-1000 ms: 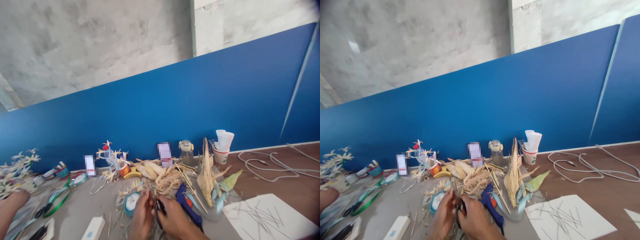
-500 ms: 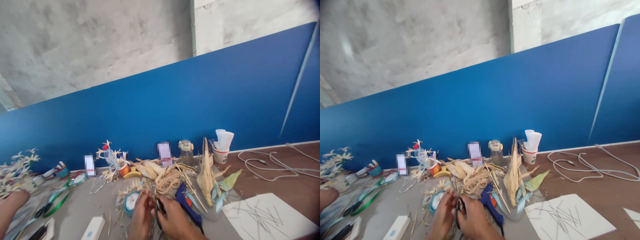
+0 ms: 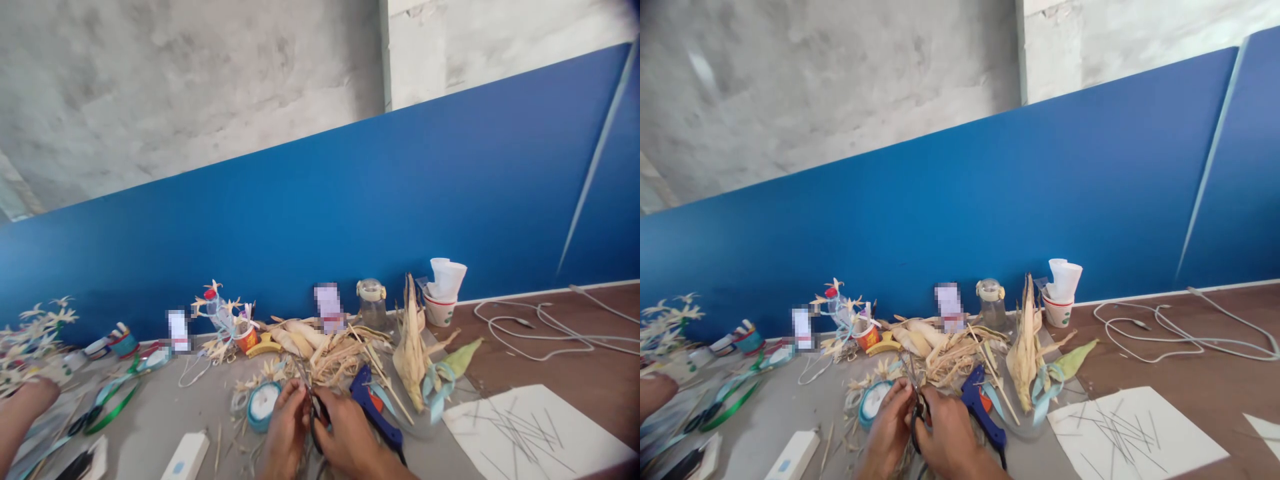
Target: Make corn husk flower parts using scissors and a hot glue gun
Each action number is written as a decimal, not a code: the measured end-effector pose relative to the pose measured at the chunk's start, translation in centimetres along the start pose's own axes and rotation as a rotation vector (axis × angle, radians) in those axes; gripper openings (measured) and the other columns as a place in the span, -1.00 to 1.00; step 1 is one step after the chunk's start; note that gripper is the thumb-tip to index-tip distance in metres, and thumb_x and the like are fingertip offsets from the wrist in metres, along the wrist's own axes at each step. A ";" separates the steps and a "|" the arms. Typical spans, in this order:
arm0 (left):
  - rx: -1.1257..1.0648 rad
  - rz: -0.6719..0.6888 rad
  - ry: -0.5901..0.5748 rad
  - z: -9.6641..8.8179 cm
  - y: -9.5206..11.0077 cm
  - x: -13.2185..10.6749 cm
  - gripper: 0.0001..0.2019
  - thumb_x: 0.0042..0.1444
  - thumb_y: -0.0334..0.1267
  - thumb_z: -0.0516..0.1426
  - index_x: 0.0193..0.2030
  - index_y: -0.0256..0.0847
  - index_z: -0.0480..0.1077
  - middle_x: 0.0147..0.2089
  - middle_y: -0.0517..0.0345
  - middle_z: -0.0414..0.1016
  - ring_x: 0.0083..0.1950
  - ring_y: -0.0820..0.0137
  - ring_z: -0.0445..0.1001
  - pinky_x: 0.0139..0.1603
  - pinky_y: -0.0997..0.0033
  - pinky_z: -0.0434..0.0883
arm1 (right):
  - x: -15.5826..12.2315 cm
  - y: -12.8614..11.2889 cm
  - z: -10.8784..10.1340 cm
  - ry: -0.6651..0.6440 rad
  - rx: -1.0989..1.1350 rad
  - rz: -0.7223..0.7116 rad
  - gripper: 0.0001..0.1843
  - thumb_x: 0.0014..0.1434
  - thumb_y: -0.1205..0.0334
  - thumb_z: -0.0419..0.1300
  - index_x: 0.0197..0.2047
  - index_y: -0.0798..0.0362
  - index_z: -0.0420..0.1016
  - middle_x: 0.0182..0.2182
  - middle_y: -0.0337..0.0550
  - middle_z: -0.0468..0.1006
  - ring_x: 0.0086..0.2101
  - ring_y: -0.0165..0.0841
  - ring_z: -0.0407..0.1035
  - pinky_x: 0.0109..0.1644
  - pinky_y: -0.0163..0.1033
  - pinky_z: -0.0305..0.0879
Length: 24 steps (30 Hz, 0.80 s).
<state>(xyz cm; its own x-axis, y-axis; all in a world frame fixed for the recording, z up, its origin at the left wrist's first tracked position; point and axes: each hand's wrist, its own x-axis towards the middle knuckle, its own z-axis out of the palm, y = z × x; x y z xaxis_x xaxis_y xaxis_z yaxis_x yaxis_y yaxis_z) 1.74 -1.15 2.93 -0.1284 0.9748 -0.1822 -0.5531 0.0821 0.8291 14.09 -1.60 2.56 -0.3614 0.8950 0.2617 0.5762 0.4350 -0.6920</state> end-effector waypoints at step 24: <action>0.105 0.052 0.008 -0.4 -0.2 0.2 -0.66 -0.36 -0.15 0.41 -0.53 -0.24 0.38 -0.65 0.34 0.29 -0.63 0.59 0.21 -0.60 0.58 0.09 | 0.0 -0.4 -0.1 -0.034 0.020 0.048 -0.69 0.12 0.32 -0.01 -0.09 0.06 0.42 -0.28 -0.05 0.63 -0.27 -0.24 0.52 -0.28 -0.32 0.21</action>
<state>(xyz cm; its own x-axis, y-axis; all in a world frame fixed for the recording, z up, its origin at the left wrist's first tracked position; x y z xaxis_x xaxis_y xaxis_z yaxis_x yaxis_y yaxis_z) 1.50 -1.04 2.50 -0.1617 0.9767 -0.1409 -0.4561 0.0527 0.8884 13.91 -1.76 2.88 -0.3586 0.9108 0.2046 0.5788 0.3889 -0.7168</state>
